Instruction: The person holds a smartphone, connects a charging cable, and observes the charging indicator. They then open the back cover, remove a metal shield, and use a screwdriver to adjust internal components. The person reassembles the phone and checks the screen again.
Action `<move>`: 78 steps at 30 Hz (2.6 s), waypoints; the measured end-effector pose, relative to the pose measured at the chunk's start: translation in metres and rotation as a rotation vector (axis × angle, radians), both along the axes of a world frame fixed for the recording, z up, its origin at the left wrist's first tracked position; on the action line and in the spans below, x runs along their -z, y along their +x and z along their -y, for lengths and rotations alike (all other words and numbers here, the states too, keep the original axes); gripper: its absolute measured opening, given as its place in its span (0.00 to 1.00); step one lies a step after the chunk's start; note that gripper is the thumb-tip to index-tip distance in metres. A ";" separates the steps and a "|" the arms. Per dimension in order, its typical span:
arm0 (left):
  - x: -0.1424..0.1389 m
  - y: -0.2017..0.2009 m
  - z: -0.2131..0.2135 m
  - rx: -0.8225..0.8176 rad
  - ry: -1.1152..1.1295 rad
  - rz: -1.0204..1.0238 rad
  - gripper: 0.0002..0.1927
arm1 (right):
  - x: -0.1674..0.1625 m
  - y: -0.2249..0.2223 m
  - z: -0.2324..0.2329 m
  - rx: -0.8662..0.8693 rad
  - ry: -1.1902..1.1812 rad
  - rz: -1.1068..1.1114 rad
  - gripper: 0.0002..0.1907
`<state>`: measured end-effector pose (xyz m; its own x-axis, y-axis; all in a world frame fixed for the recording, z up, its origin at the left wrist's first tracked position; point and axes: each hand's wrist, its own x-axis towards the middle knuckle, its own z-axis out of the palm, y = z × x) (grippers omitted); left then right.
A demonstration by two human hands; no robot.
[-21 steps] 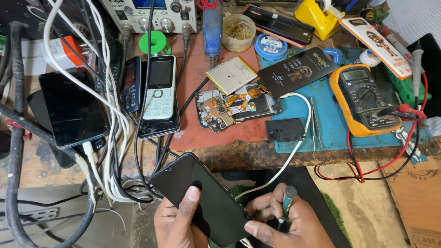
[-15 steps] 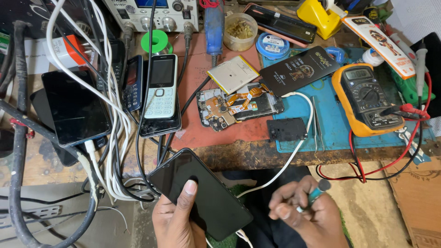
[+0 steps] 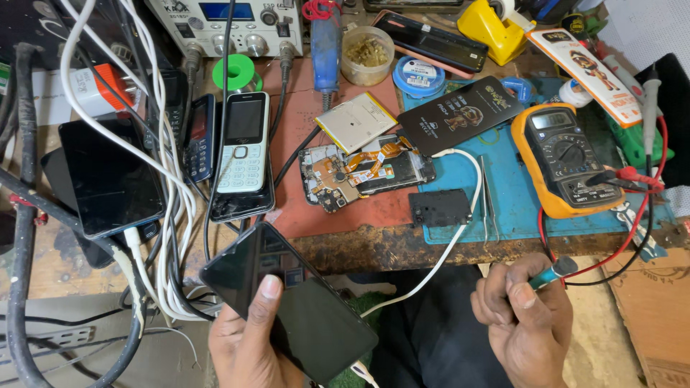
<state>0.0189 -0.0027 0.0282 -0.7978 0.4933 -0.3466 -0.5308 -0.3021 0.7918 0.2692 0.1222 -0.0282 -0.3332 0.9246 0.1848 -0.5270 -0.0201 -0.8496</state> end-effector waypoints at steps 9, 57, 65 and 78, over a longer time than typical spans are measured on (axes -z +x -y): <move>-0.031 -0.010 -0.034 0.001 0.137 -0.123 0.12 | -0.047 0.000 -0.038 0.034 0.152 -0.024 0.16; -0.008 0.012 -0.015 -0.038 0.152 -0.093 0.11 | -0.058 -0.003 -0.023 0.190 0.013 0.167 0.22; -0.021 -0.032 0.013 -0.027 0.192 -0.093 0.12 | -0.086 -0.044 0.008 0.687 0.498 1.085 0.21; -0.050 -0.009 0.011 -0.034 0.184 -0.089 0.10 | -0.107 -0.020 -0.013 0.776 0.643 1.385 0.14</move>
<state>0.0097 -0.0137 0.0781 -0.8386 0.5140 -0.1804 -0.4482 -0.4628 0.7648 0.2493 0.1349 0.0784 -0.0962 0.8327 0.5454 0.8325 0.3677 -0.4145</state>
